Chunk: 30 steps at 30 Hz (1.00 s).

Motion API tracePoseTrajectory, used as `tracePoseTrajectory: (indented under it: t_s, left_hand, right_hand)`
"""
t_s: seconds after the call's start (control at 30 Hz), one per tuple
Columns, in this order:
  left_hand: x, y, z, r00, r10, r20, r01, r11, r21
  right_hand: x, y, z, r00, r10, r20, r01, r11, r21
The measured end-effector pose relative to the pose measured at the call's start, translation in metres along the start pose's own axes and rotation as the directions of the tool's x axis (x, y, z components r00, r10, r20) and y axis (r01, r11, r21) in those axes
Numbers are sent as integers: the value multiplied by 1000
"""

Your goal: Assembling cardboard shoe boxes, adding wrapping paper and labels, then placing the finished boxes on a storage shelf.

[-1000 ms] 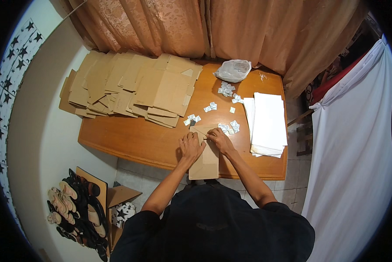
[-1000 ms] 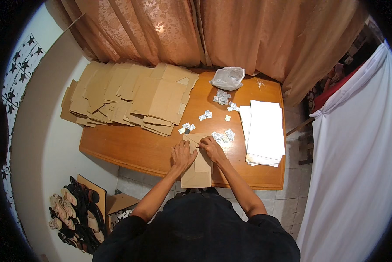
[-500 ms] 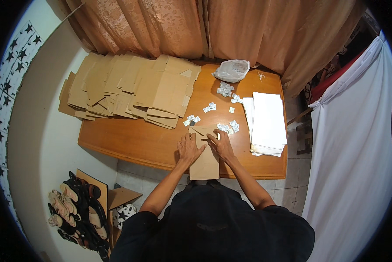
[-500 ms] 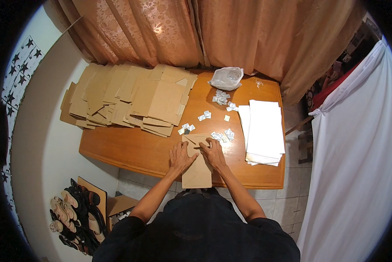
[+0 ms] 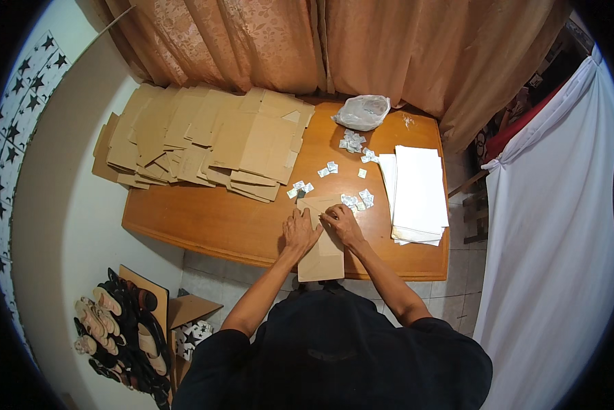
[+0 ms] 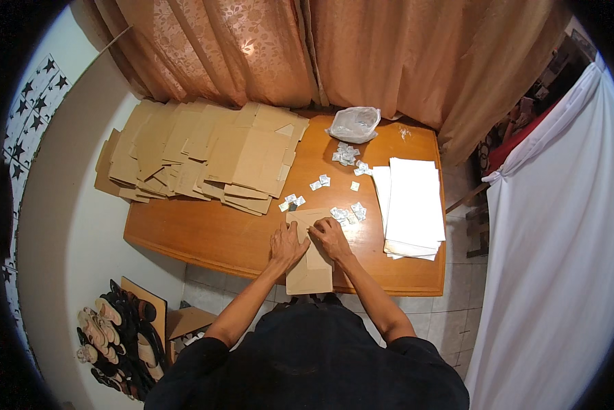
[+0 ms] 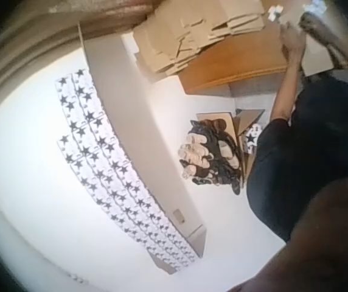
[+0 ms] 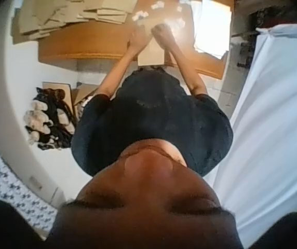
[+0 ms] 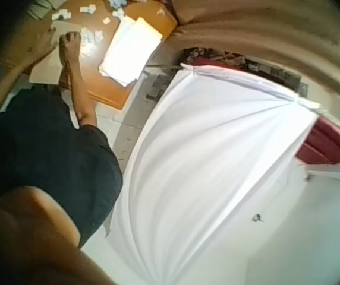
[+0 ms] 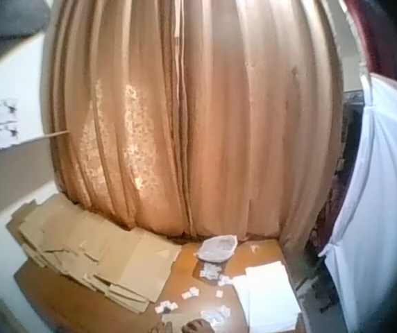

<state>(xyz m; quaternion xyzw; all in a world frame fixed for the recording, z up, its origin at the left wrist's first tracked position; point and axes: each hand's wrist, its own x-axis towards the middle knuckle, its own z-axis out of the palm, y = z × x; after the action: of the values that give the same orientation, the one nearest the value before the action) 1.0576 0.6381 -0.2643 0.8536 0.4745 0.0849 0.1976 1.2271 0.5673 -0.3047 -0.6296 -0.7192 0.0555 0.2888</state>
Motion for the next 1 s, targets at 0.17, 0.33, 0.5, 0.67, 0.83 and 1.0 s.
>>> tracePoseTrajectory:
  t_s: [0.17, 0.33, 0.5, 0.67, 0.83, 1.0]
  left_hand:
    - [-2, -2, 0, 999, 29, -41, -30, 999, -31]
    - [-4, 3, -3, 999, -15, -29, 14, 999, -44]
    - [-5, 3, -3, 999, -33, -26, 31, 998, -61]
    - [-4, 3, 0, 1000, -24, -13, 23, 997, -79]
    - [-7, -2, 5, 999, 9, -37, -12, 996, -92]
    - [-10, -34, 8, 991, 128, -42, -133, 975, -176]
  right_hand:
    - [0, -12, 1, 994, 93, -60, -90, 994, 56]
    - [-4, -11, 0, 980, 183, -73, -158, 953, 258]
    - [-10, -24, -7, 878, 407, -251, -342, 901, 267]
    - [-15, -27, -4, 885, 430, -178, -378, 887, 265]
    - [-13, -37, -15, 892, 404, -205, -346, 899, 268]
    - [-17, -33, -15, 849, 475, -230, -364, 843, 397]
